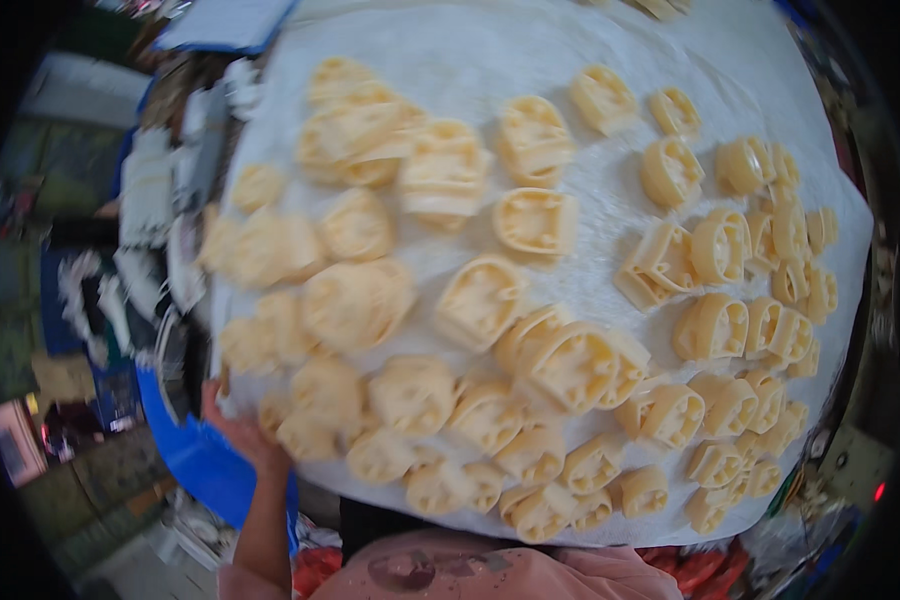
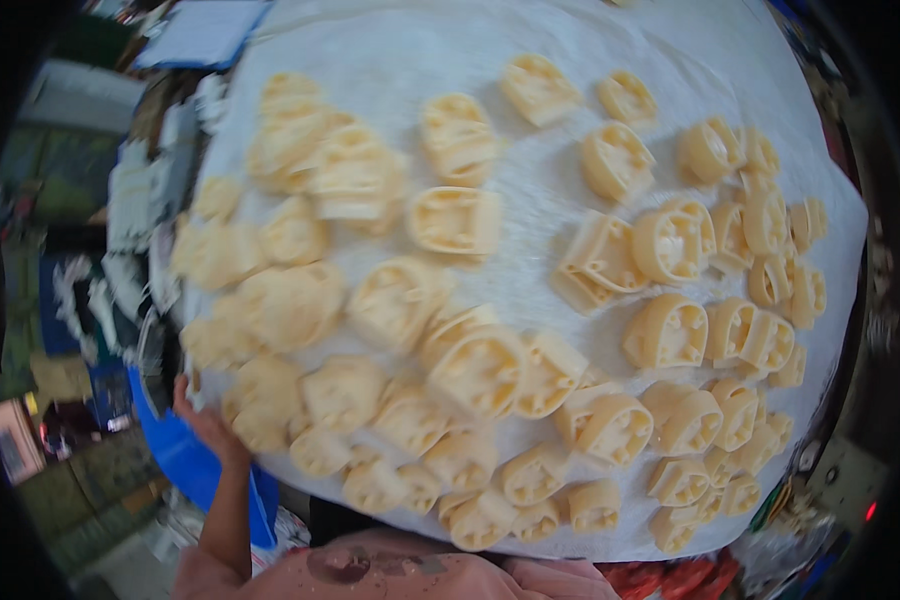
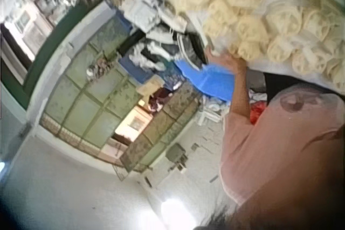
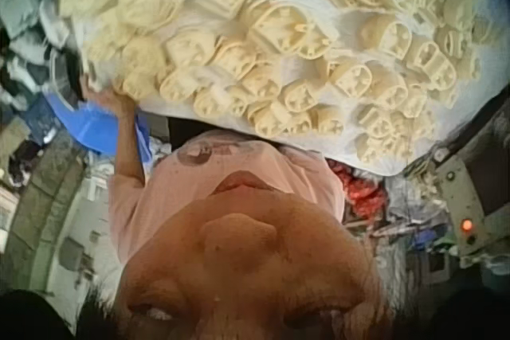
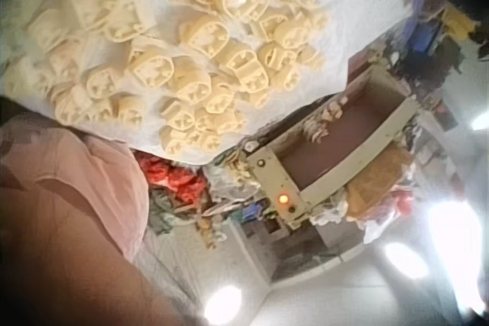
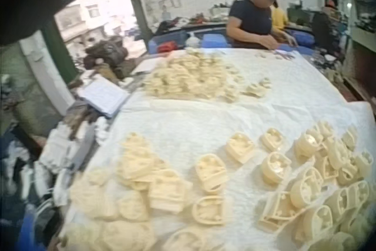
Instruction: The recorder is assembling small plastic and fabric components for footwear, possibly internal supports or heel counters, using a thermal setting machine.
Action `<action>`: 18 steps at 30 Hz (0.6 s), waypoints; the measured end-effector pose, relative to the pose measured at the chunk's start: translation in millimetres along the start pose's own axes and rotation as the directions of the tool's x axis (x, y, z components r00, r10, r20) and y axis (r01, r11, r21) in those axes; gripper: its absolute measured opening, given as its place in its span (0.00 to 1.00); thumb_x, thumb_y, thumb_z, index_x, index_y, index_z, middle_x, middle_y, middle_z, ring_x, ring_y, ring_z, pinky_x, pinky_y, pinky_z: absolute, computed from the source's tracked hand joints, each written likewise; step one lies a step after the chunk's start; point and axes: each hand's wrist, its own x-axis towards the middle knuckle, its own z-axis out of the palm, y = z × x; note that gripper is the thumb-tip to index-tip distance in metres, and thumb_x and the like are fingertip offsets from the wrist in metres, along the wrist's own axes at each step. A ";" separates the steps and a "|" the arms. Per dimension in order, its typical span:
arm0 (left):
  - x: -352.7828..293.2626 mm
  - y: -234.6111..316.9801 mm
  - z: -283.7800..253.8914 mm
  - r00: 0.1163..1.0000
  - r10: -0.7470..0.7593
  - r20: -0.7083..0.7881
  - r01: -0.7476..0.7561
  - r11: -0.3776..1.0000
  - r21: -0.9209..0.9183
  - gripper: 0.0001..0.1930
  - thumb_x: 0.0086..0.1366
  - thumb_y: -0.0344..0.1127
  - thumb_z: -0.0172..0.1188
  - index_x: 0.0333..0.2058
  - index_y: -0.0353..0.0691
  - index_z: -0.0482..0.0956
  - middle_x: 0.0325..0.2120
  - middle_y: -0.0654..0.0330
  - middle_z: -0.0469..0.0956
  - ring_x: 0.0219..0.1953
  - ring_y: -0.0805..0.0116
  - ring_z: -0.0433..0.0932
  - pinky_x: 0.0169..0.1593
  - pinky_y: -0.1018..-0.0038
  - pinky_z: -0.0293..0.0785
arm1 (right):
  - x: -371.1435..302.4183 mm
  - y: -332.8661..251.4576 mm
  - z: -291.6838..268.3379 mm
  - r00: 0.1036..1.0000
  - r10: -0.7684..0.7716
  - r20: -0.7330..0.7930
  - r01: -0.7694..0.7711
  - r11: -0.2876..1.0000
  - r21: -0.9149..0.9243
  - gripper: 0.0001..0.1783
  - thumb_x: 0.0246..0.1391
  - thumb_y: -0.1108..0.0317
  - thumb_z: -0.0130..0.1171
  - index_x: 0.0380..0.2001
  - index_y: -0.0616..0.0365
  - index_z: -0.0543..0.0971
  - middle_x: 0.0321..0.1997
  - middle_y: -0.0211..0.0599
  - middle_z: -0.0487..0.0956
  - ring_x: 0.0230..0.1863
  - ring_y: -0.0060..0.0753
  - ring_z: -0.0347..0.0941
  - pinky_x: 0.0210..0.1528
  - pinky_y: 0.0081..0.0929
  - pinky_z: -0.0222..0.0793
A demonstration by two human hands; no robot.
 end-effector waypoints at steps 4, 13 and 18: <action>0.7 -9.9 -1.9 0.991 0.131 -0.010 -0.131 0.991 -0.003 0.30 0.60 0.45 0.44 0.55 0.28 0.56 0.54 0.44 0.57 0.58 0.50 0.54 0.61 0.59 0.44 | -9.9 -36.2 -23.2 0.989 -0.081 0.127 0.091 0.993 -0.072 0.28 0.45 0.67 0.52 0.53 0.58 0.66 0.58 0.53 0.63 0.61 0.53 0.55 0.62 0.40 0.49; 5.3 -2.4 -6.9 0.982 0.183 -0.040 -0.186 0.980 -0.073 0.20 0.55 0.32 0.48 0.48 0.34 0.66 0.48 0.48 0.65 0.56 0.50 0.58 0.59 0.60 0.47 | -28.2 -66.5 -18.9 0.980 -0.005 0.197 0.037 0.986 -0.161 0.29 0.44 0.67 0.53 0.53 0.58 0.65 0.57 0.53 0.64 0.60 0.53 0.56 0.61 0.41 0.51; 3.4 0.2 2.1 0.977 0.204 -0.066 -0.212 0.962 -0.173 0.17 0.54 0.31 0.52 0.44 0.37 0.70 0.43 0.53 0.70 0.51 0.57 0.65 0.56 0.63 0.51 | -51.6 -82.1 -7.3 0.981 0.118 0.157 -0.089 0.980 -0.180 0.29 0.44 0.67 0.53 0.53 0.59 0.65 0.56 0.53 0.64 0.59 0.53 0.57 0.61 0.41 0.52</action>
